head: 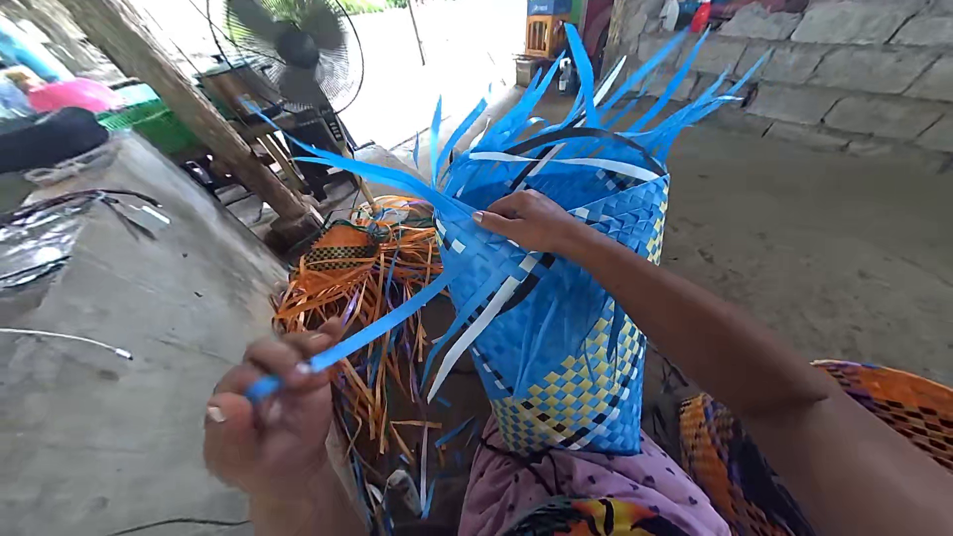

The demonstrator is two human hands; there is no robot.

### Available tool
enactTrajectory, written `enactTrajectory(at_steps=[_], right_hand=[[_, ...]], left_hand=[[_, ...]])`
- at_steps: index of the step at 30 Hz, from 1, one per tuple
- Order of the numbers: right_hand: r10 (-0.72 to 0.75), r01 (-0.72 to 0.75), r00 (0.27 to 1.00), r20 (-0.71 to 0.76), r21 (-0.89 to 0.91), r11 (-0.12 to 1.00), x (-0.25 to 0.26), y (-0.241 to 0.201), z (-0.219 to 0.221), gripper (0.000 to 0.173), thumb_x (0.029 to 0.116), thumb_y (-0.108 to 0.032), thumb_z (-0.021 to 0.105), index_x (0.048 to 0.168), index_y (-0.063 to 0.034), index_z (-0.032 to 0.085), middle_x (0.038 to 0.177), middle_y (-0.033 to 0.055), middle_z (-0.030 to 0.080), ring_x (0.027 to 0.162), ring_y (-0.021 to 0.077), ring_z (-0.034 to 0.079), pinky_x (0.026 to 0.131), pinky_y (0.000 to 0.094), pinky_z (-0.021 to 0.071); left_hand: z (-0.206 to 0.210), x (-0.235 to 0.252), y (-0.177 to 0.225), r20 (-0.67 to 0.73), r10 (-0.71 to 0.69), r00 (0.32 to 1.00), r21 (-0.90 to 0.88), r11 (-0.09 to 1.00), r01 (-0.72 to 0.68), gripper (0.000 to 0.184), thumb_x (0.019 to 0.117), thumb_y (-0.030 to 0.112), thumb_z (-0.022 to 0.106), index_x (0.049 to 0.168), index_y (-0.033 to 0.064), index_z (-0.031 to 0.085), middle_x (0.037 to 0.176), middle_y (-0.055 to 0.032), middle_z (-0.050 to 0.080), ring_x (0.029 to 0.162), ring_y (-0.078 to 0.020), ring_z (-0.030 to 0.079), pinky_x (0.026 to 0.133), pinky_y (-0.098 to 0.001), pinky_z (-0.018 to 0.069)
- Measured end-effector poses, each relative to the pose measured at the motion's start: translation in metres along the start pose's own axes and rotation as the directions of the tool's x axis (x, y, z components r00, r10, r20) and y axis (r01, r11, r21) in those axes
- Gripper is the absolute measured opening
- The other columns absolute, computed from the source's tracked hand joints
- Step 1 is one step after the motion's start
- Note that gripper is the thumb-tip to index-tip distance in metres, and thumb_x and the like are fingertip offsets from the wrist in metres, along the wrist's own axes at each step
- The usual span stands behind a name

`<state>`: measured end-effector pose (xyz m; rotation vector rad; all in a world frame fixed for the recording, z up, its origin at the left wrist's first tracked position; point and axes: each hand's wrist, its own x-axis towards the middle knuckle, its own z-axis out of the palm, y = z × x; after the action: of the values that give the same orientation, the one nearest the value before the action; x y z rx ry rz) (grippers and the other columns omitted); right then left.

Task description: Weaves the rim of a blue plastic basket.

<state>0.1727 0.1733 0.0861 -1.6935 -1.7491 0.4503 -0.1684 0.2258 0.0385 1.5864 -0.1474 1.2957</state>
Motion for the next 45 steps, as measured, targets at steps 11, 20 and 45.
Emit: enactTrajectory(at_steps=[11, 20, 45], right_hand=[[-0.016, 0.009, 0.996, -0.090, -0.087, 0.996, -0.005, 0.008, -0.005, 0.048, 0.1074, -0.038, 0.050, 0.080, -0.0019, 0.064, 0.073, 0.0099, 0.058, 0.071, 0.0251, 0.058, 0.066, 0.0489, 0.0452], [-0.238, 0.184, 0.943, -0.233, -0.230, 0.956, -0.009, -0.005, 0.016, 0.049, 0.1061, -0.035, 0.047, 0.072, -0.0028, 0.060, 0.063, 0.0080, 0.054, 0.064, 0.0248, 0.057, 0.059, 0.0465, 0.0446], [-0.240, 0.194, 0.947, -0.214, -0.217, 0.957, -0.009, -0.009, 0.019, 0.050, 0.1064, -0.034, 0.047, 0.070, -0.0020, 0.059, 0.063, 0.0099, 0.055, 0.065, 0.0265, 0.060, 0.059, 0.0470, 0.0451]], left_hand=[[0.021, -0.003, -0.048, -0.095, -0.251, 0.963, 0.735, 0.635, 0.238, 0.027, 0.1019, 0.022, 0.054, 0.117, 0.0077, 0.071, 0.096, 0.0038, 0.068, 0.073, 0.0032, 0.059, 0.064, -0.0148, 0.0508], [0.059, 0.061, -0.072, 0.178, -0.084, 0.980, 0.800, 0.592, -0.094, 0.008, 0.0925, 0.011, 0.071, 0.097, 0.0050, 0.072, 0.096, -0.0049, 0.069, 0.084, -0.0076, 0.064, 0.076, -0.0229, 0.0538], [0.108, 0.036, -0.101, 0.354, 0.101, 0.930, 0.877, 0.310, -0.367, 0.027, 0.0924, 0.042, 0.072, 0.103, 0.0172, 0.072, 0.109, -0.0087, 0.061, 0.112, -0.0302, 0.054, 0.103, -0.0488, 0.0381]])
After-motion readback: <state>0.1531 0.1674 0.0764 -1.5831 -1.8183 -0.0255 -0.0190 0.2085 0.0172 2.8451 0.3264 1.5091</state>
